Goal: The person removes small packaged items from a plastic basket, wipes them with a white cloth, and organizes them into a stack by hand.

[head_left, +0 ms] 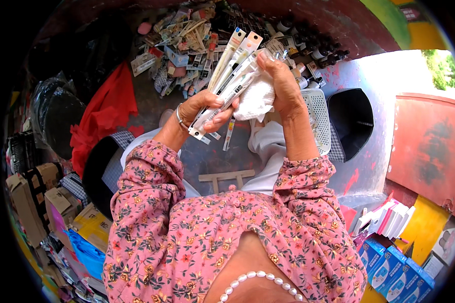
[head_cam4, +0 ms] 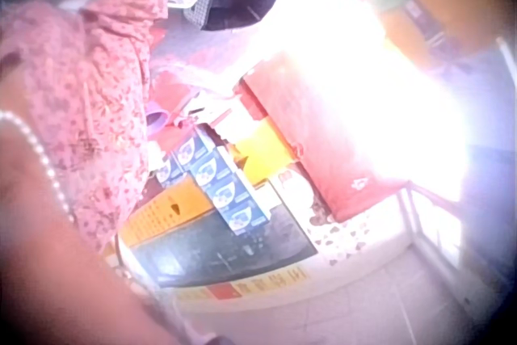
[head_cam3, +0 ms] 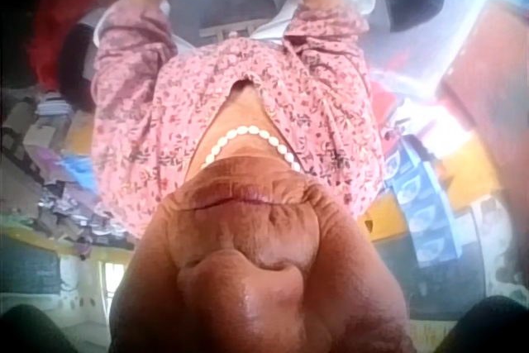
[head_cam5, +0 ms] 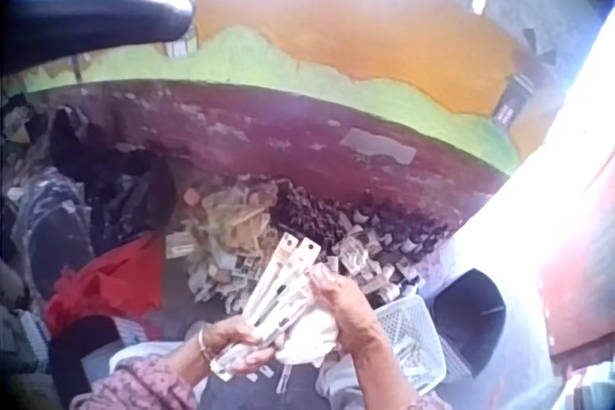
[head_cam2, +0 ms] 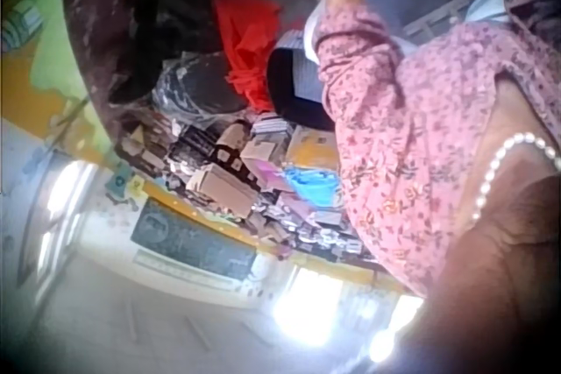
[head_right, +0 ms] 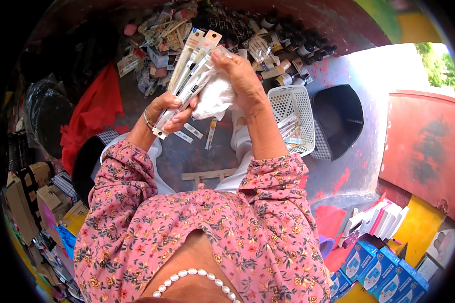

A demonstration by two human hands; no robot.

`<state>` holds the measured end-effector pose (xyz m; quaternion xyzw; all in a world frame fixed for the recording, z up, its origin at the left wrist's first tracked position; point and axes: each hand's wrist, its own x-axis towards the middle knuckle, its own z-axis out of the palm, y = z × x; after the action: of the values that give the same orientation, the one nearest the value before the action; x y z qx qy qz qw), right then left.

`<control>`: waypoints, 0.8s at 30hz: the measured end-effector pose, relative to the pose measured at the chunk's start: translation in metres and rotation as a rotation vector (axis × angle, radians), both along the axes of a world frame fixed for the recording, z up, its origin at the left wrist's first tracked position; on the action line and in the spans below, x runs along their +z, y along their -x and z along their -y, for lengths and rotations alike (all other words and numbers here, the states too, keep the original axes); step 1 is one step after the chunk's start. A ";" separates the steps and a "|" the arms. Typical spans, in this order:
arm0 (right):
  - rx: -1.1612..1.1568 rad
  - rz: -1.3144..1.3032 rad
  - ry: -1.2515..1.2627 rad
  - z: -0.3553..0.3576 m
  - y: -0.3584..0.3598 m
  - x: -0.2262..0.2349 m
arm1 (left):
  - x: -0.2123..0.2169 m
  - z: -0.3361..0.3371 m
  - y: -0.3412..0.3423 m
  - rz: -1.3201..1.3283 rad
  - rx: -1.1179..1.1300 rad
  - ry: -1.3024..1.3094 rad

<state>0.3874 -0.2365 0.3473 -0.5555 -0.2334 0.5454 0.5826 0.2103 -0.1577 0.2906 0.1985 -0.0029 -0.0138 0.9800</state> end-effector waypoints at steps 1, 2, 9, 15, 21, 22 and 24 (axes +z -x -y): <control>0.009 0.017 -0.008 0.000 -0.003 0.000 | 0.000 0.000 0.000 0.009 -0.008 0.020; 0.020 0.034 -0.017 -0.001 -0.004 0.001 | 0.000 0.000 0.001 0.005 -0.018 -0.019; 0.083 -0.035 -0.056 0.003 -0.013 -0.007 | -0.012 0.005 -0.004 0.095 -0.141 -0.121; 0.195 -0.146 -0.219 0.003 -0.026 -0.017 | -0.004 0.011 -0.006 0.247 -0.178 0.199; 0.545 0.004 -0.424 0.002 -0.032 -0.014 | -0.014 0.013 -0.007 0.157 -0.287 -0.010; 0.610 0.038 -0.461 0.001 -0.030 -0.013 | -0.015 0.016 -0.007 0.154 -0.248 -0.017; 0.656 -0.029 -0.473 0.000 -0.025 -0.012 | -0.013 0.021 -0.006 0.170 -0.247 0.025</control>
<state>0.4127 -0.2362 0.3351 -0.2945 -0.5094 0.6414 0.4925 0.2158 -0.1788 0.2781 0.1847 -0.1104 -0.1175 0.9695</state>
